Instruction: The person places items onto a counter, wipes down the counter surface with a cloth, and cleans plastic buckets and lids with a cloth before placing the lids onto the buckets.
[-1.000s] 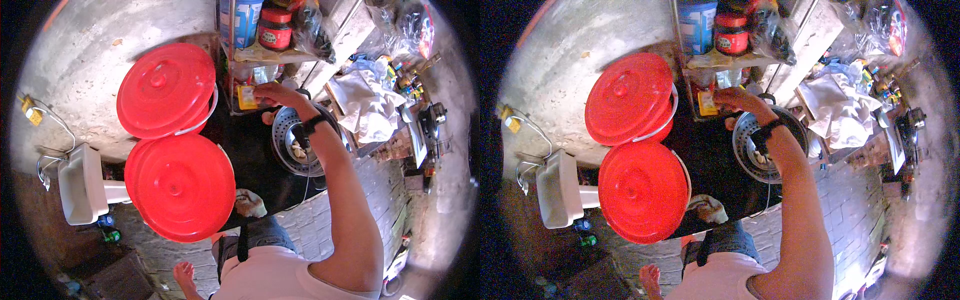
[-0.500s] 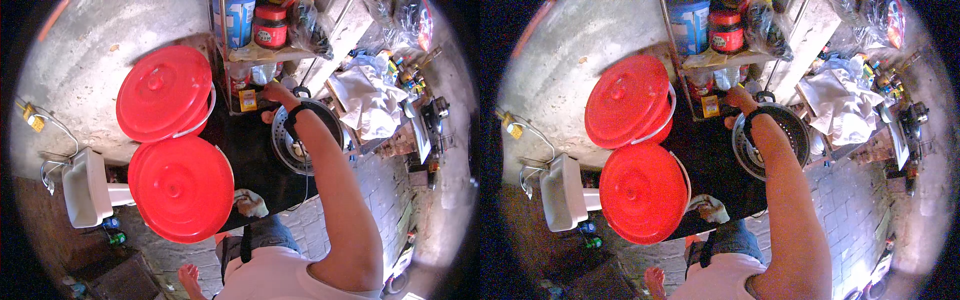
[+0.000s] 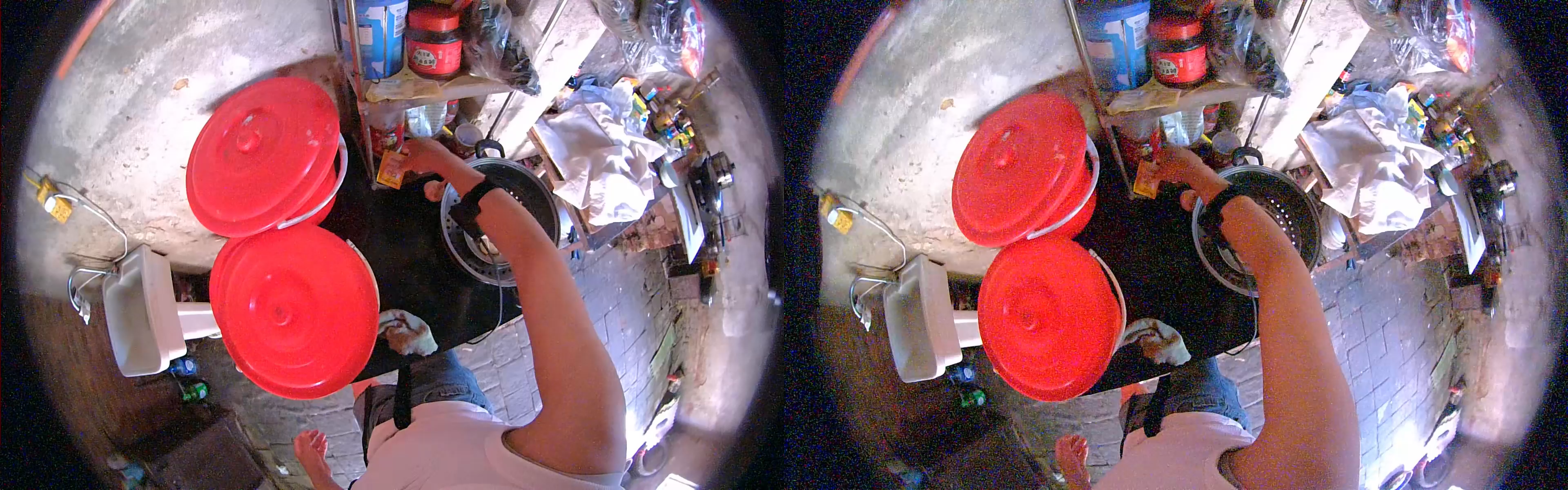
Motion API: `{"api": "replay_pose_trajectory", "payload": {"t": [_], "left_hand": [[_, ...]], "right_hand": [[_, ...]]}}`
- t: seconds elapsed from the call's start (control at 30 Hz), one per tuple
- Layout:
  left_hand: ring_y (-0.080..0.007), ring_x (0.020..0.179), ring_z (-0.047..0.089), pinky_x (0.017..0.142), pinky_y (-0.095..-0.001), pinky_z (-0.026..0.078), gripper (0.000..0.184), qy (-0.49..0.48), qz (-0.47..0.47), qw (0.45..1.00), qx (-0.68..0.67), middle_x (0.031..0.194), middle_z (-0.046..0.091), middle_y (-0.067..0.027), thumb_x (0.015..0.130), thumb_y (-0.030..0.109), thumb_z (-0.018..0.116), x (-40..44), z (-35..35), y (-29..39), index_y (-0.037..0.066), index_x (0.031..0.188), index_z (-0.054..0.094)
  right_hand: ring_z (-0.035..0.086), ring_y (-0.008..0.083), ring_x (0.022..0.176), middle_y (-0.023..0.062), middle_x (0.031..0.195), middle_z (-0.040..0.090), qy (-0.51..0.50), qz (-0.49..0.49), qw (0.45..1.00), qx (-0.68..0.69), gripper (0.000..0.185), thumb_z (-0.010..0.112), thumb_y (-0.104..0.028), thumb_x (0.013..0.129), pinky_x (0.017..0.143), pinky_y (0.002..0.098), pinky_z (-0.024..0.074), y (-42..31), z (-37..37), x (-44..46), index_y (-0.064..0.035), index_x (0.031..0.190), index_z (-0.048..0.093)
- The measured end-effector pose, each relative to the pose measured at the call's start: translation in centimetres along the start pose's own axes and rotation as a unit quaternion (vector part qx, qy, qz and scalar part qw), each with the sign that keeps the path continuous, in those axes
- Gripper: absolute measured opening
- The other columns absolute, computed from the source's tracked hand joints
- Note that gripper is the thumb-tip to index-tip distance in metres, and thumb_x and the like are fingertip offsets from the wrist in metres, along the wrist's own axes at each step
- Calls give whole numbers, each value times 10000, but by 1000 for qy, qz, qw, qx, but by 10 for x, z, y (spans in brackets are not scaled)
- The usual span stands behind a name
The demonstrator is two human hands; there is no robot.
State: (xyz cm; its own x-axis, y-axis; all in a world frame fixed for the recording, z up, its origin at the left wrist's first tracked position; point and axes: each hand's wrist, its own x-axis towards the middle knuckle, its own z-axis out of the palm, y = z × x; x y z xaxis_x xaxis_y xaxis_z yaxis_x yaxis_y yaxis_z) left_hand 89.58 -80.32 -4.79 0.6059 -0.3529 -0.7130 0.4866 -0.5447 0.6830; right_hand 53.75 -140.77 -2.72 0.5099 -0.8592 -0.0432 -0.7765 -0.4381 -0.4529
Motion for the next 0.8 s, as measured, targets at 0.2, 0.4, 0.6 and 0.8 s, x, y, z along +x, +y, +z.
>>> {"api": "replay_pose_trajectory", "payload": {"t": [0.2, 0.4, 0.6, 0.8], "left_hand": [[-201, 749, 592, 600, -272, 479, 256, -28, -10, 999, -30, 908, 576, -87, 866, 324, 516, 6, 2, 2, 92, 972, 493], [-194, 743, 590, 604, -273, 484, 280, -25, -21, 998, -50, 904, 574, -81, 860, 336, 533, 12, -5, -4, 95, 990, 481], [-196, 738, 590, 613, -281, 487, 288, -52, -31, 995, -85, 890, 574, -74, 851, 333, 546, 10, -12, -4, 93, 998, 483], [-201, 734, 592, 610, -292, 483, 290, -72, -38, 994, -71, 881, 580, -68, 836, 354, 555, 12, -13, 2, 104, 972, 495]], "right_hand": [[622, 334, 715, 163, 755, 633, 87, 135, 983, -85, 385, 444, -405, 826, 623, 455, 494, -70, -6, -7, -66, 784, 623], [629, 307, 701, 110, 731, 643, -107, 43, 992, -45, 238, 549, -298, 738, 579, 405, 496, -22, 7, 4, -78, 709, 633], [631, 325, 788, 161, 854, 646, 22, 197, 970, -138, 253, 544, -249, 724, 669, 436, 503, 37, 6, 0, -52, 829, 663], [603, 264, 947, 108, 1034, 620, -44, 244, 954, -171, 315, 565, -310, 743, 746, 403, 496, 3, -2, -4, -79, 943, 643]]}}
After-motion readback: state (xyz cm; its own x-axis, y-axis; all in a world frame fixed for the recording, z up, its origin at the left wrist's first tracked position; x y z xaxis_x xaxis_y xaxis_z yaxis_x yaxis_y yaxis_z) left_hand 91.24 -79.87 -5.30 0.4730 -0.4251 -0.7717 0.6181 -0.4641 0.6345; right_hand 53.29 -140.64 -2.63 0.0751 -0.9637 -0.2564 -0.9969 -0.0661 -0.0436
